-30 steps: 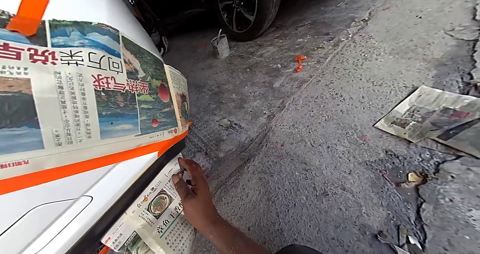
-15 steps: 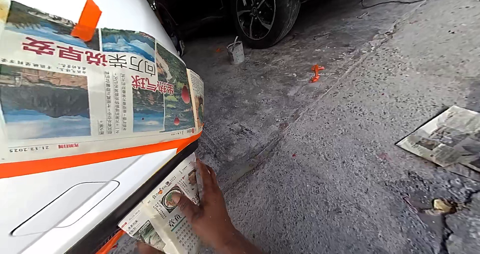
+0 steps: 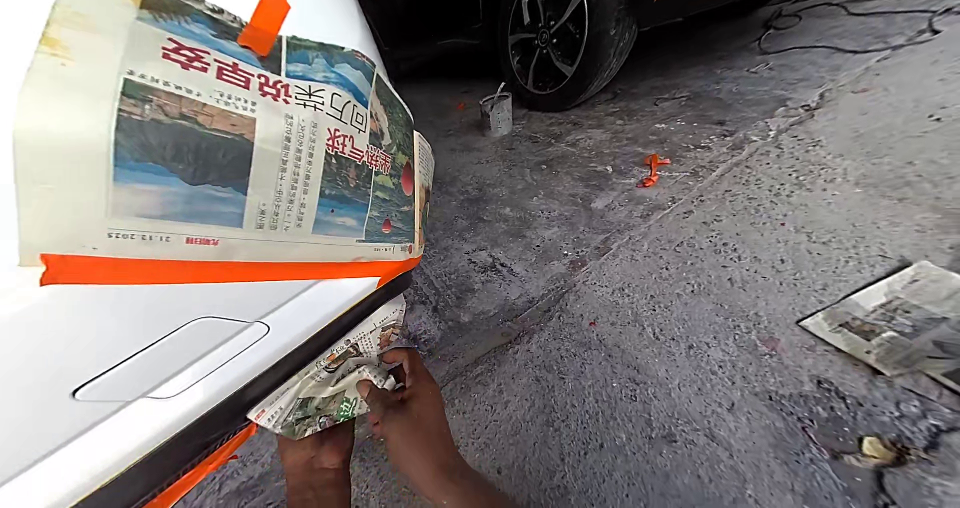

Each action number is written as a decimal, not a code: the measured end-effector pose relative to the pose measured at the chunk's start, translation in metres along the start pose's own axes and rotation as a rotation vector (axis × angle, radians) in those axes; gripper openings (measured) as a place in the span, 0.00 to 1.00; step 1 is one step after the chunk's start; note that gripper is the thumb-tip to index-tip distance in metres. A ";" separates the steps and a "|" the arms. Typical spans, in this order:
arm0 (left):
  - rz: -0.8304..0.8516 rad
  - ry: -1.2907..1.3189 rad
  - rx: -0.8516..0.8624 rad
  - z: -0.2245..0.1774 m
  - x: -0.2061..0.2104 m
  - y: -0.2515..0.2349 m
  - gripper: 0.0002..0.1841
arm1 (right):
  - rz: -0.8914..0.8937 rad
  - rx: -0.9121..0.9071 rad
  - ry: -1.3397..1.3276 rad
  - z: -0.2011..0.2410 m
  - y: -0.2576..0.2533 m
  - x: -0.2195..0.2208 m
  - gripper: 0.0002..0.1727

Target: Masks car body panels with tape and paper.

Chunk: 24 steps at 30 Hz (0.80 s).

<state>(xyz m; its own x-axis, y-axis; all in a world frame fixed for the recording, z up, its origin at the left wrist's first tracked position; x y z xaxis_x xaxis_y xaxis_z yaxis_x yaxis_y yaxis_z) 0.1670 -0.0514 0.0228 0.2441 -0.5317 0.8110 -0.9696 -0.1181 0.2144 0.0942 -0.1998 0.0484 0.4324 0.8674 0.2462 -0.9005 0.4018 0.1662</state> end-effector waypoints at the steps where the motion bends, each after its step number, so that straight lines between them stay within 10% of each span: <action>1: -0.010 0.006 -0.008 0.001 -0.001 0.000 0.32 | -0.004 0.018 -0.041 -0.002 -0.004 0.001 0.26; 11: 0.014 -0.002 -0.011 -0.004 0.002 -0.009 0.19 | -0.104 -0.122 -0.248 0.023 -0.043 0.025 0.20; 24: -0.029 0.100 -0.034 -0.005 -0.002 0.008 0.26 | -0.045 -0.118 -0.572 0.025 -0.042 0.038 0.25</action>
<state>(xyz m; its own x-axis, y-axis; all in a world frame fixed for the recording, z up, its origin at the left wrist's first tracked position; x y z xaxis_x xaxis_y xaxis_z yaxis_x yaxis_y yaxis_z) 0.1583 -0.0472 0.0251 0.2747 -0.4421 0.8539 -0.9612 -0.1030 0.2559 0.1499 -0.1907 0.0744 0.3965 0.5659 0.7229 -0.8655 0.4929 0.0888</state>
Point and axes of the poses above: each hand's wrist, its own y-axis away from the middle knuckle, its own x-axis out of the palm, z = x × y, the point moved 9 cm from there along -y, towards the middle knuckle, and after that the axes turned 6 degrees about -z, right-handed, at the moved point
